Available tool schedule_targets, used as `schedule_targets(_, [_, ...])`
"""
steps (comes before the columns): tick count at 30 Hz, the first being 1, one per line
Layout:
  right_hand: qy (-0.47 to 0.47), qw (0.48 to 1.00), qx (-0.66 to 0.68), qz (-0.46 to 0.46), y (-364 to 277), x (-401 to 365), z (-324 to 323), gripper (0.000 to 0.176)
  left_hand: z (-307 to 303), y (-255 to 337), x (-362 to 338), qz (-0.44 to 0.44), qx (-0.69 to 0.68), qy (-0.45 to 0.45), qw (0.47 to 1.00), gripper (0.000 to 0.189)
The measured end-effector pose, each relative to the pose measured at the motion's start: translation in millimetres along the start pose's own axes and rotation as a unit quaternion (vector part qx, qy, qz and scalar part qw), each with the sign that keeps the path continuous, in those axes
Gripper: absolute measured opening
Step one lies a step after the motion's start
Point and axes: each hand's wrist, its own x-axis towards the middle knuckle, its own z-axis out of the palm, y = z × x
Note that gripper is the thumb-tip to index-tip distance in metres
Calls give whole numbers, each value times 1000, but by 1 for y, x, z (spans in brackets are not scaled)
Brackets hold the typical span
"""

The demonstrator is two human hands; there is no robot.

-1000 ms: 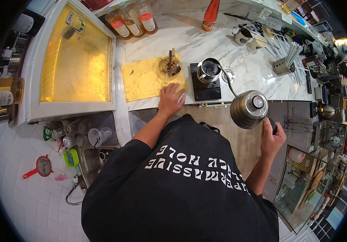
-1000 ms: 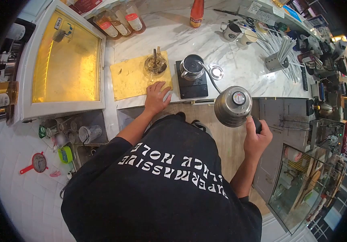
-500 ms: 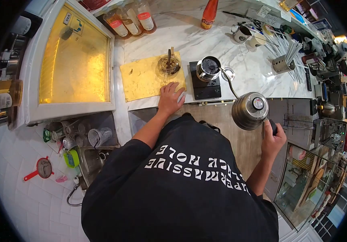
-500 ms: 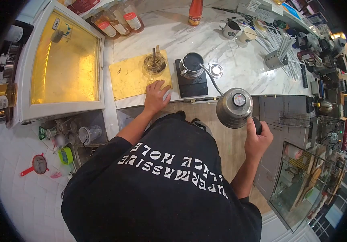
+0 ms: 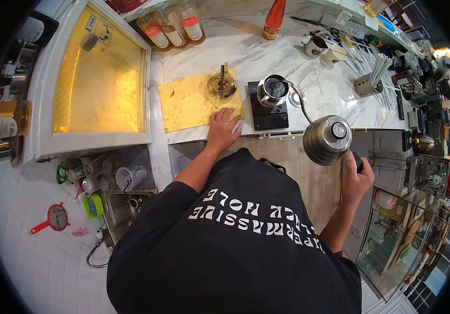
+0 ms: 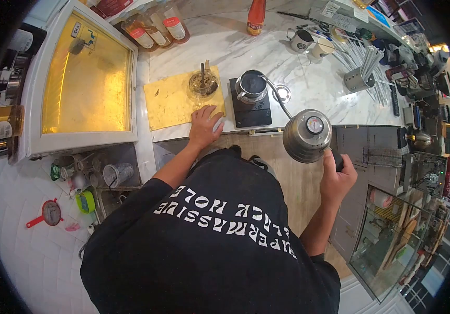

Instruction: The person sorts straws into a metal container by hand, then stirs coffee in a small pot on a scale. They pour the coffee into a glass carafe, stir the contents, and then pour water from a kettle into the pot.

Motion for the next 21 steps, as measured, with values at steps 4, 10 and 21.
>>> schedule_targets(4, [4, 1000, -7, -3, 3, 0, -6, 27, 1, -1, 0, 0, -4, 2, 1000, 36])
schedule_targets(10, [-3, 1000, -23, 4, 5, -6, -10, 27, -1, 0, 1, 4, -3, 7, 1000, 35])
schedule_targets(21, [-27, 1000, -14, 5, 4, -7, 3, 30, 2, -3, -1, 6, 4, 8, 1000, 37])
